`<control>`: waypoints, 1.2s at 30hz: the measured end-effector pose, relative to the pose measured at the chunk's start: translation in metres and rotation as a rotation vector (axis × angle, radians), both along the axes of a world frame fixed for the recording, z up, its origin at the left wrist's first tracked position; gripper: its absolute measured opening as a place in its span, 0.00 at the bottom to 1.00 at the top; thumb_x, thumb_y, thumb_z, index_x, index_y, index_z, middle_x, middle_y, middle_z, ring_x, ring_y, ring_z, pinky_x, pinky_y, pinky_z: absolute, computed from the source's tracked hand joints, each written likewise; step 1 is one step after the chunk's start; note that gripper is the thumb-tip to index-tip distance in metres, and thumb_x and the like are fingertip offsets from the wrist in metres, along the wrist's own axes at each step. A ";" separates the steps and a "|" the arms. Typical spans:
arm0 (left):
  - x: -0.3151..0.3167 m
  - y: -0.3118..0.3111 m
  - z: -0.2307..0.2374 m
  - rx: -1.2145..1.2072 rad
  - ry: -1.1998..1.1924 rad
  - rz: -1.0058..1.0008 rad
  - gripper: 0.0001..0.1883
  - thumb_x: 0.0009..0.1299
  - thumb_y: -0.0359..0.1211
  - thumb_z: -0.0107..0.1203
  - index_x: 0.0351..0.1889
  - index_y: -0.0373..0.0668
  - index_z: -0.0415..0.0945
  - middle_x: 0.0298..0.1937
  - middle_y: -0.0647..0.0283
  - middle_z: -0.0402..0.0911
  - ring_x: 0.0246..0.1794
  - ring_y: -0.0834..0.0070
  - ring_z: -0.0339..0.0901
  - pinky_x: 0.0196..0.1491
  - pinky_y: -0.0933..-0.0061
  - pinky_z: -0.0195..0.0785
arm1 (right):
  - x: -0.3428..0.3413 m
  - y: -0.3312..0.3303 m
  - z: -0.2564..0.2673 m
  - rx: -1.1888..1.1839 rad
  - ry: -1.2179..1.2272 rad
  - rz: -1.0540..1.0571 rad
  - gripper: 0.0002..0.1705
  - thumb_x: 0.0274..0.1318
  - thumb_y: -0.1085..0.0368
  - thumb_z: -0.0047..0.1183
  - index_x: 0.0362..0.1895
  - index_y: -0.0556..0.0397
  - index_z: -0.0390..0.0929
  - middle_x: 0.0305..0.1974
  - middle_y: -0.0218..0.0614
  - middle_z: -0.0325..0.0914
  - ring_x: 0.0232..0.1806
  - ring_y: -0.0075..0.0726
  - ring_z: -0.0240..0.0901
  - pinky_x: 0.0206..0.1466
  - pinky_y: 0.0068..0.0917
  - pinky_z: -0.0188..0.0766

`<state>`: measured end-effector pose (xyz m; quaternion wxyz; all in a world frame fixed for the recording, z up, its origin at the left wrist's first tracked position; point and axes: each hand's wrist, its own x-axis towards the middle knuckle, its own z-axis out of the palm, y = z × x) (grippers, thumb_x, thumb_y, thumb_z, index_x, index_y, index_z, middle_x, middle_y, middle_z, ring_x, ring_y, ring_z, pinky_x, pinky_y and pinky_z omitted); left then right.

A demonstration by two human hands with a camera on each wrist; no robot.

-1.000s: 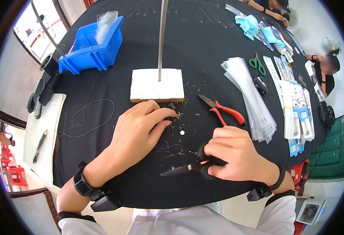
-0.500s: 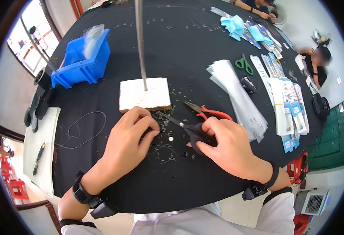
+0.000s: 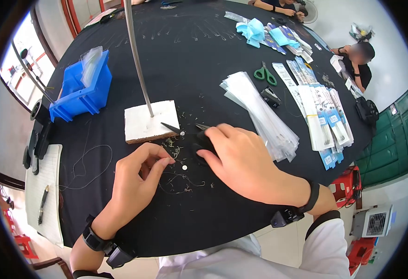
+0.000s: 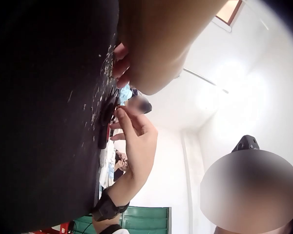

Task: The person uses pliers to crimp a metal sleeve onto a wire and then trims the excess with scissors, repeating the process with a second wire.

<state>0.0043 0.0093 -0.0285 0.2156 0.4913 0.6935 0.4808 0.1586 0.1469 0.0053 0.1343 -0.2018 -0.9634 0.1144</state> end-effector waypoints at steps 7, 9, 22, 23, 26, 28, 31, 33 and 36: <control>0.004 -0.003 0.010 -0.103 -0.439 -0.136 0.04 0.71 0.27 0.49 0.39 0.35 0.72 0.32 0.62 0.80 0.32 0.83 0.75 0.30 0.84 0.65 | -0.009 -0.003 -0.014 0.079 0.337 0.457 0.13 0.41 0.68 0.62 0.35 0.54 0.76 0.30 0.30 0.72 0.30 0.33 0.70 0.31 0.27 0.70; 0.005 -0.004 0.010 -0.102 -0.475 -0.146 0.04 0.71 0.26 0.49 0.39 0.34 0.71 0.33 0.62 0.79 0.33 0.82 0.76 0.30 0.84 0.65 | -0.010 -0.003 -0.014 0.111 0.343 0.480 0.10 0.38 0.71 0.60 0.30 0.54 0.76 0.28 0.28 0.72 0.29 0.29 0.69 0.27 0.23 0.67; 0.006 -0.003 0.011 -0.090 -0.481 -0.147 0.10 0.68 0.27 0.53 0.45 0.34 0.73 0.29 0.65 0.77 0.30 0.85 0.75 0.31 0.84 0.66 | -0.011 0.003 -0.023 0.033 0.449 0.486 0.08 0.42 0.73 0.57 0.30 0.55 0.73 0.25 0.31 0.73 0.29 0.33 0.71 0.26 0.26 0.67; 0.006 -0.003 0.008 -0.071 -0.447 -0.148 0.09 0.68 0.27 0.54 0.44 0.35 0.74 0.28 0.66 0.77 0.28 0.85 0.74 0.30 0.84 0.66 | -0.011 0.003 -0.024 0.013 0.448 0.489 0.09 0.42 0.73 0.57 0.31 0.55 0.73 0.25 0.31 0.73 0.28 0.33 0.72 0.26 0.26 0.68; 0.005 -0.003 0.000 -0.030 -0.343 -0.135 0.07 0.66 0.27 0.56 0.41 0.36 0.76 0.24 0.66 0.77 0.24 0.85 0.73 0.29 0.83 0.65 | -0.011 0.004 -0.027 -0.046 0.451 0.487 0.10 0.43 0.74 0.59 0.33 0.56 0.74 0.26 0.32 0.75 0.28 0.35 0.73 0.25 0.28 0.68; 0.006 -0.002 -0.001 -0.018 -0.281 -0.106 0.05 0.65 0.27 0.57 0.37 0.36 0.78 0.22 0.66 0.76 0.21 0.85 0.71 0.27 0.83 0.65 | -0.010 0.004 -0.031 -0.082 0.452 0.473 0.10 0.43 0.75 0.59 0.33 0.57 0.74 0.26 0.33 0.75 0.27 0.36 0.73 0.25 0.29 0.69; 0.006 -0.003 -0.002 -0.018 -0.202 -0.095 0.03 0.64 0.26 0.57 0.34 0.36 0.78 0.21 0.65 0.76 0.19 0.85 0.69 0.26 0.82 0.64 | -0.007 0.003 -0.030 -0.134 0.426 0.445 0.10 0.43 0.77 0.60 0.34 0.58 0.77 0.27 0.36 0.77 0.25 0.39 0.74 0.28 0.28 0.70; 0.005 -0.003 -0.001 -0.022 -0.176 -0.096 0.03 0.64 0.26 0.57 0.35 0.36 0.78 0.21 0.65 0.76 0.19 0.84 0.68 0.26 0.82 0.64 | -0.007 0.003 -0.032 -0.117 0.422 0.460 0.10 0.44 0.75 0.59 0.34 0.58 0.75 0.25 0.34 0.76 0.25 0.37 0.73 0.25 0.28 0.68; 0.006 -0.003 0.002 -0.011 -0.151 -0.104 0.03 0.64 0.26 0.57 0.35 0.37 0.78 0.21 0.64 0.76 0.18 0.83 0.67 0.25 0.81 0.63 | -0.006 0.004 -0.033 -0.105 0.423 0.467 0.09 0.45 0.74 0.60 0.33 0.57 0.74 0.24 0.33 0.74 0.24 0.36 0.73 0.23 0.28 0.67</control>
